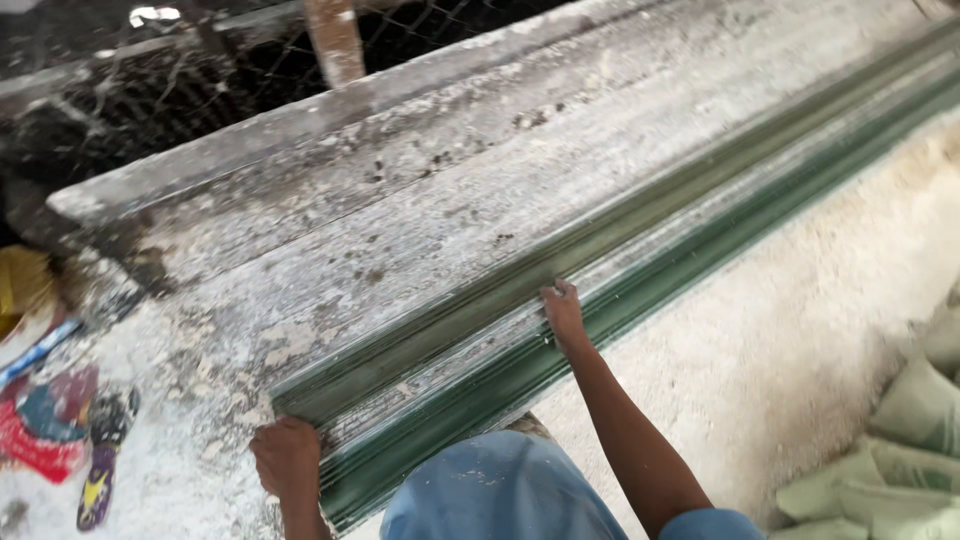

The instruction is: The person scrapes dried plaster residue off a long metal mold table using an orange plastic scraper, working along its surface in sections. They then dip a wide brush into a container of liquid and brush the liquid along green mold strips set in the table.

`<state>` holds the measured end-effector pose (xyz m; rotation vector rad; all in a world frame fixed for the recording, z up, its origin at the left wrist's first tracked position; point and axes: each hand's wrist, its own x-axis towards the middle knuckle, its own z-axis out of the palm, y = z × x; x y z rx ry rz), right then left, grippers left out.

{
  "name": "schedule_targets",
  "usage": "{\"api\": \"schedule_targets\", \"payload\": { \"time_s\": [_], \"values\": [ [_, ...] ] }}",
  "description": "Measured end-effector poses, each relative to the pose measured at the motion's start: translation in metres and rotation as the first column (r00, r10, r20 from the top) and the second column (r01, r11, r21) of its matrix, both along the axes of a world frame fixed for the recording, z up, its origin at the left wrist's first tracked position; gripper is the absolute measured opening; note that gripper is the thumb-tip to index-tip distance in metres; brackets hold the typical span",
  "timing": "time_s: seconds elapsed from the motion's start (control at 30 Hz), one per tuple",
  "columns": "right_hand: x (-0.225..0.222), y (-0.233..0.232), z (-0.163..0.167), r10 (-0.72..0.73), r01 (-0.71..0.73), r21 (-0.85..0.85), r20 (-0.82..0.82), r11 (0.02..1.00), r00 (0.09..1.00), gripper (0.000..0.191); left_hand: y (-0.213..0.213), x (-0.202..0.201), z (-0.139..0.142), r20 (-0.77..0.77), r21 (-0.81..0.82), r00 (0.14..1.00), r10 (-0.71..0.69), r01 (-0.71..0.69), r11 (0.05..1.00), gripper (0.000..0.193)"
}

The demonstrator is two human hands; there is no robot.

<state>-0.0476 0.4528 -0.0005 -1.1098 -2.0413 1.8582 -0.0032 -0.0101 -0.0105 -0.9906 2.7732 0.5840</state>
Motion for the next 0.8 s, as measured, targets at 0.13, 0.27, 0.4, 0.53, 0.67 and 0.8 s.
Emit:
{"api": "schedule_targets", "payload": {
  "time_s": [0.13, 0.27, 0.4, 0.53, 0.67, 0.8],
  "values": [
    [-0.015, 0.004, -0.001, -0.108, 0.108, -0.025, -0.011, 0.994, 0.994, 0.059, -0.005, -0.009, -0.006, 0.05, -0.009, 0.997, 0.058, -0.057, 0.998, 0.046],
    [-0.019, 0.012, -0.006, -0.221, 0.226, 0.112, -0.053, 0.968, 0.974, 0.059, -0.02, -0.026, -0.001, 0.06, 0.007, 0.998, 0.017, -0.018, 1.0, 0.047],
    [-0.014, 0.03, -0.005, -0.31, 0.282, -0.201, -0.128, 0.938, 0.942, 0.043, -0.035, -0.044, 0.001, 0.194, 0.004, 0.981, -0.025, 0.024, 1.0, 0.049],
    [-0.012, 0.04, 0.005, -0.339, 0.274, -0.448, -0.07, 0.851, 0.938, 0.03, -0.04, -0.063, 0.005, 0.285, -0.012, 0.957, -0.06, 0.066, 0.998, 0.052],
    [-0.041, 0.044, 0.025, -0.178, 0.17, -0.063, -0.165, 0.984, 0.97, 0.034, -0.041, -0.089, 0.029, 0.453, -0.025, 0.877, -0.16, 0.192, 0.981, 0.055],
    [-0.079, 0.038, 0.049, -0.135, 0.102, -0.202, -0.162, 0.974, 0.978, 0.045, -0.017, -0.108, 0.066, 0.555, -0.148, 0.791, -0.259, 0.4, 0.904, 0.059]
  ]
}}
